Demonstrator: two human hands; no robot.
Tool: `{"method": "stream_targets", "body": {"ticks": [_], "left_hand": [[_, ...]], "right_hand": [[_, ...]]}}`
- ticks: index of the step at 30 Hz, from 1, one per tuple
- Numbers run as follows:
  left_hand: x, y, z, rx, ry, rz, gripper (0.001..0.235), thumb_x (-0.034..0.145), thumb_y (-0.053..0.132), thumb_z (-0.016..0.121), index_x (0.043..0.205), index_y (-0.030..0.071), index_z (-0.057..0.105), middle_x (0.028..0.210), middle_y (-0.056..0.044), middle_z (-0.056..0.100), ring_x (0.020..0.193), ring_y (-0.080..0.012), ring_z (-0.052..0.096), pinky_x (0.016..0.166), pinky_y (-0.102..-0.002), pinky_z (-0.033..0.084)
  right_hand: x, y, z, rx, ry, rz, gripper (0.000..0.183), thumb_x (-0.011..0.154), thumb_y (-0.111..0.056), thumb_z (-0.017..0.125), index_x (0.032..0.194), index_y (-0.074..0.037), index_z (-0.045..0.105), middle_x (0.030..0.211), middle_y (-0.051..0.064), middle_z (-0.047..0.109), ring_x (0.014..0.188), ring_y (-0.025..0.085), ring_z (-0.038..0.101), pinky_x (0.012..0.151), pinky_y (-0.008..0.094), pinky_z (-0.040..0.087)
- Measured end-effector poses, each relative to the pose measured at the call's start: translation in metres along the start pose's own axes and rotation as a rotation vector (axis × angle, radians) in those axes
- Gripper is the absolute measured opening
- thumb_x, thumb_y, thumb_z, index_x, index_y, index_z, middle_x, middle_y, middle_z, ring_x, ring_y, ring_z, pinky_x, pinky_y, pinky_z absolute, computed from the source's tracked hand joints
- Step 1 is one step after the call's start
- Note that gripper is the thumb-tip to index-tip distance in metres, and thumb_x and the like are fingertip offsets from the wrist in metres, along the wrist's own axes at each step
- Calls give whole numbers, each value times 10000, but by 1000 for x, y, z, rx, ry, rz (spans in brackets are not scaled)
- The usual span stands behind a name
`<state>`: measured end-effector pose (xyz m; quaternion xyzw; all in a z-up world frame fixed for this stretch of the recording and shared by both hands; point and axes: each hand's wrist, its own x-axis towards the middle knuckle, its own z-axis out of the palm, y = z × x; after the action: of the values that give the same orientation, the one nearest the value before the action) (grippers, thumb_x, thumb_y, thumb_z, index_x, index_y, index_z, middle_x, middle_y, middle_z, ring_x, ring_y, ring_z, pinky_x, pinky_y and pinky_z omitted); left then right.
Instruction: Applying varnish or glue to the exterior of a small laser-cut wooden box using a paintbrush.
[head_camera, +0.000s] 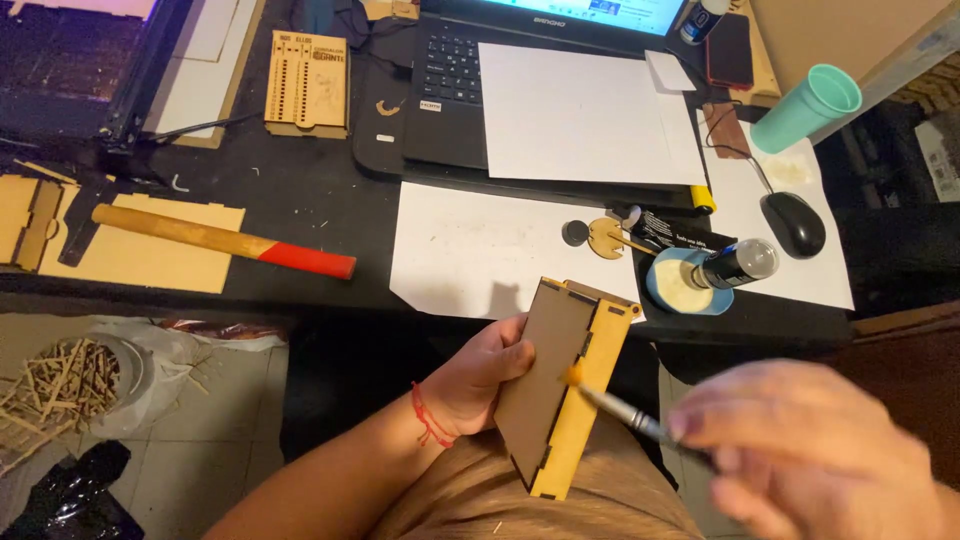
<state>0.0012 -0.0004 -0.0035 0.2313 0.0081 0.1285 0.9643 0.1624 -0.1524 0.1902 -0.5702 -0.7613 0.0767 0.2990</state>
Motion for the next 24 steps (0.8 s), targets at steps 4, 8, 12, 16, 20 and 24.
{"method": "stream_targets", "body": {"ticks": [4,8,12,16,20,24], "left_hand": [[-2,-1,0,35,29,-17,724,749,449,845,1259,19,565,1086,-91,703,938,-191,707,804,-310,593],[-1,0,-3,-62,49,34,696,790,351,832,1318,18,521,1120,-108,693,963,-211,705,825,-331,601],[-2,1,-2,-131,45,33,640,832,312,805,1323,8,528,1132,-122,691,961,-227,710,812,-352,616],[-2,2,5,-133,37,3,700,814,322,820,1354,9,505,1134,-135,692,964,-248,714,814,-381,620],[-2,3,3,-120,35,8,707,806,337,826,1343,10,501,1121,-123,686,953,-229,711,807,-356,622],[-2,0,-1,-57,63,9,728,777,384,835,1326,18,528,1163,-117,687,990,-222,703,855,-352,606]], "right_hand": [[-18,13,-16,-251,-43,170,302,875,-266,546,1141,-180,661,1120,-51,735,1013,94,720,955,244,503],[-38,33,2,140,27,641,249,884,-247,588,920,-61,750,724,88,599,603,206,531,506,330,339],[-68,37,16,-77,-274,-286,168,938,-391,652,1033,-280,735,1027,-132,771,929,38,762,746,222,613],[-35,8,-11,-195,-3,52,280,893,-306,482,1012,-149,682,995,-30,769,932,127,766,908,279,583],[-18,0,-4,-135,127,26,110,843,-139,536,789,-43,542,995,95,729,875,224,779,823,312,659],[-23,-7,14,94,-10,12,89,815,-224,652,844,-186,727,831,-95,825,703,44,838,711,203,665]]}}
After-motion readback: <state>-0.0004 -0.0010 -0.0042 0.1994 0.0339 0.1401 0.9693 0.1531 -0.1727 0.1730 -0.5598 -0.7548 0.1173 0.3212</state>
